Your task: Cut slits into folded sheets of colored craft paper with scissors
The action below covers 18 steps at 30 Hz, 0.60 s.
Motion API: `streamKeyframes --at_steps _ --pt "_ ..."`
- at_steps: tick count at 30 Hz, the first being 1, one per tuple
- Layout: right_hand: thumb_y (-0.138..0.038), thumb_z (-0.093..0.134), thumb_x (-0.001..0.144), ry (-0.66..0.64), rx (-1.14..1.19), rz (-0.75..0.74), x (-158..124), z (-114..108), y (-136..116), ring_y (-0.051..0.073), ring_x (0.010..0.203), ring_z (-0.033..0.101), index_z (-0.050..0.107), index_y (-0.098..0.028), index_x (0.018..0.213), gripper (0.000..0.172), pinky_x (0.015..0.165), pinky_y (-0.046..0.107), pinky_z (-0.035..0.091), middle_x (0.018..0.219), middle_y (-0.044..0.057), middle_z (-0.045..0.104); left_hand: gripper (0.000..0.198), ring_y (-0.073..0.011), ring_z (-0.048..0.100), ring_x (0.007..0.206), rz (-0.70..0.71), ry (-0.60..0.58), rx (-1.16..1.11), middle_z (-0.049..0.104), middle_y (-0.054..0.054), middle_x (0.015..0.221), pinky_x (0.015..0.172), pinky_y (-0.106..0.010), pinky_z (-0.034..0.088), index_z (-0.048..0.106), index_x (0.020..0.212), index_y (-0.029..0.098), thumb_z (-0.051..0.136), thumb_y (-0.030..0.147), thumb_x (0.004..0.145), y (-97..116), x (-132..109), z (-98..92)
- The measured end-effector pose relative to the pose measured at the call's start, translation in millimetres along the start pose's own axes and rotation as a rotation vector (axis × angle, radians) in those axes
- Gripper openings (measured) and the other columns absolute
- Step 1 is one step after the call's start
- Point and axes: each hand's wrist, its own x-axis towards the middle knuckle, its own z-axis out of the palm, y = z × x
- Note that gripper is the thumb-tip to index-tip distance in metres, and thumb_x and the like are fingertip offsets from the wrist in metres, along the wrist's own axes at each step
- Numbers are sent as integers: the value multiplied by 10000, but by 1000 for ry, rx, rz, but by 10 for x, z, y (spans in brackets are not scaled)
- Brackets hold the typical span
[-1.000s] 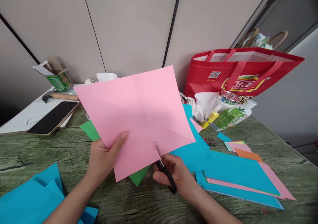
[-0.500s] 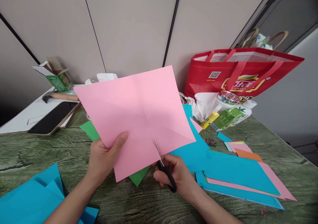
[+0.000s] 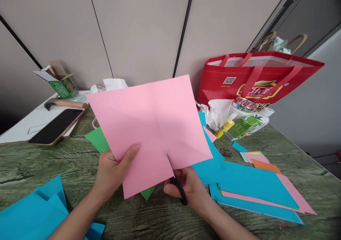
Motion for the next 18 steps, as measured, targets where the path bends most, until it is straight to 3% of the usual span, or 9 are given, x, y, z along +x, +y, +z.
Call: streamKeyframes --at_steps 5,11,18 --pt "-396 768 506 33 33 -49 5 3 25 248 833 590 482 -196 983 590 691 315 471 877 72 642 316 -135 509 460 2 -44 -12 625 -12 523 347 -200 406 620 487 161 586 424 658 10 -27 22" --pt "-439 749 512 38 -15 -29 8 34 -35 277 842 580 512 -211 871 487 672 342 469 816 79 645 323 -138 505 448 11 -31 4 618 -10 503 349 -208 411 611 473 164 580 424 661 21 -25 31" --pt "-451 735 517 39 -28 -3 5 35 -19 222 727 575 547 -184 817 444 614 300 458 764 53 632 329 -135 496 434 -3 -18 -13 603 -7 486 339 -209 402 595 451 166 586 429 649 9 -27 43"
